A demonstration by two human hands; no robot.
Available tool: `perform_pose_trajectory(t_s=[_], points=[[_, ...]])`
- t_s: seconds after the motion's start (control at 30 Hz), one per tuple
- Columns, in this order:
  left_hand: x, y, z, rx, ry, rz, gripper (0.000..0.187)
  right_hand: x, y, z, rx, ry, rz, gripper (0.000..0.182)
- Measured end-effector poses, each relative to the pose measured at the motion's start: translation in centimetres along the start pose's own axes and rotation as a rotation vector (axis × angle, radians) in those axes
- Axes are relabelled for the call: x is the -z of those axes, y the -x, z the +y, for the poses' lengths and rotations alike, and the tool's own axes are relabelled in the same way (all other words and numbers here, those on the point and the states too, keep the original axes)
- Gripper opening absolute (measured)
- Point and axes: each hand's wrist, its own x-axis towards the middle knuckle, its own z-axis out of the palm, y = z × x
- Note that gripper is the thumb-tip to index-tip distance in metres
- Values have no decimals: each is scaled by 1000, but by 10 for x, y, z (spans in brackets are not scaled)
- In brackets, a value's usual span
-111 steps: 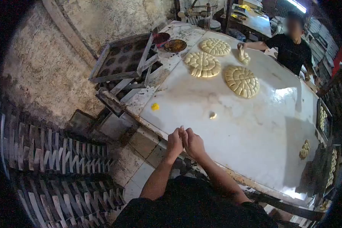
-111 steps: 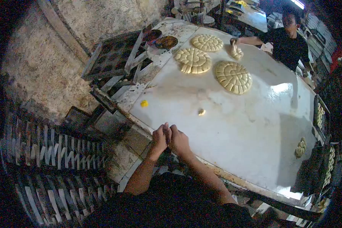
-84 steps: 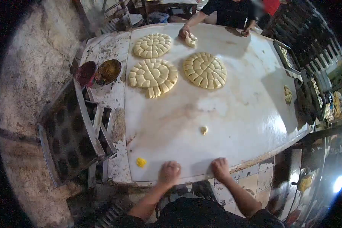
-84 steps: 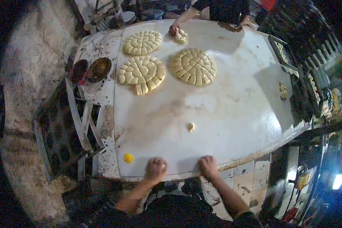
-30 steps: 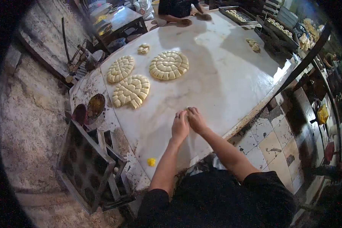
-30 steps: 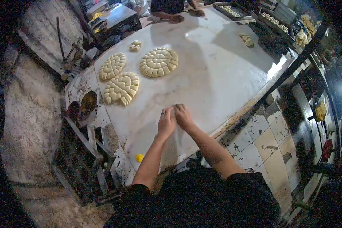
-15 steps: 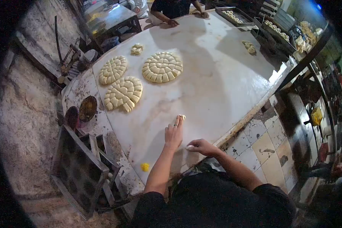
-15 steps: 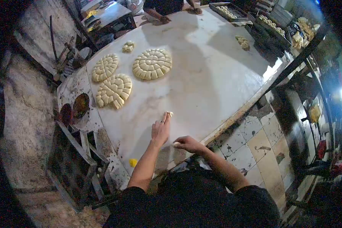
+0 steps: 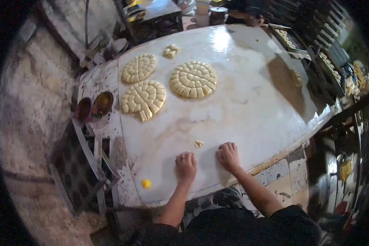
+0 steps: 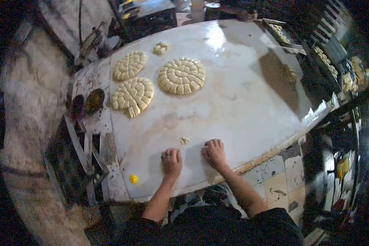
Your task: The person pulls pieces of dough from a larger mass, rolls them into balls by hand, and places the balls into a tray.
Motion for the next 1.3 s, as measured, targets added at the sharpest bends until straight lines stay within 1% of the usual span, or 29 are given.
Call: perform_pose_trajectory(t_s=[0.07,0.13,0.17,0.23,0.27,0.3,0.33,0.37,0.4,0.47,0.53,0.6,0.63,0.67,0.7,0.73,0.8,0.83,0.87,0.9,0.93,1.0,1.07,1.1,1.13,1.17,1.2,1.27,1.3], points=[[-9,38,21,31,-16,-106,13,-40,33,13,91,-87,-53,25],[12,77,34,-15,-19,-151,13,-12,68,14,311,-71,-114,26],[15,96,24,-22,6,-133,13,7,74,29,421,-119,-131,29],[23,107,-19,-93,37,-97,14,26,62,83,510,-110,-177,30],[20,106,-45,-19,-50,-134,14,29,48,99,577,-97,-209,31],[22,84,-46,13,-165,10,13,33,30,98,515,40,-137,32],[6,65,-56,119,-157,63,11,38,6,89,453,179,-64,33],[6,36,-41,157,-172,145,10,32,-16,73,311,-51,80,28],[3,19,-18,201,-189,226,11,26,-27,51,173,-100,74,20],[-31,26,3,368,-158,91,11,-11,-18,35,120,-182,28,23],[-43,58,33,259,-189,159,10,-20,23,37,253,-276,-63,26],[-26,91,42,120,-80,182,10,16,51,50,458,-249,-138,30],[-20,106,29,132,-96,190,10,19,49,79,555,-226,-179,29],[-19,125,6,94,-66,106,12,18,45,111,649,-200,-221,29],[-25,142,-17,58,-30,20,14,24,40,122,529,-203,-179,28],[-41,153,-44,328,281,84,14,27,28,123,404,-205,-134,27],[15,102,-29,112,-153,191,10,31,-8,91,242,1,88,26],[8,89,-32,114,-153,191,10,26,-16,75,219,-29,149,25],[-8,79,-30,218,-166,217,9,16,-14,58,122,-84,173,27],[-20,76,-24,322,-180,239,7,6,0,45,113,-141,137,28],[-22,83,1,340,-164,191,9,1,14,38,112,-194,102,30],[-11,111,25,174,-211,100,12,6,52,44,187,-92,-17,35],[18,132,22,94,-40,26,17,7,73,78,192,-104,34,36],[26,139,16,97,-52,34,17,-6,75,114,221,60,6,35],[31,145,10,61,-2,-26,21,29,65,82,150,102,-11,30],[38,149,2,21,49,-90,24,18,55,89,108,98,148,26],[47,147,-2,14,39,-92,24,9,41,88,27,225,213,25],[58,139,-1,-53,132,-186,37,12,26,40,-192,60,330,20],[55,139,-8,-114,106,-287,40,-1,34,35,-196,64,336,20]])
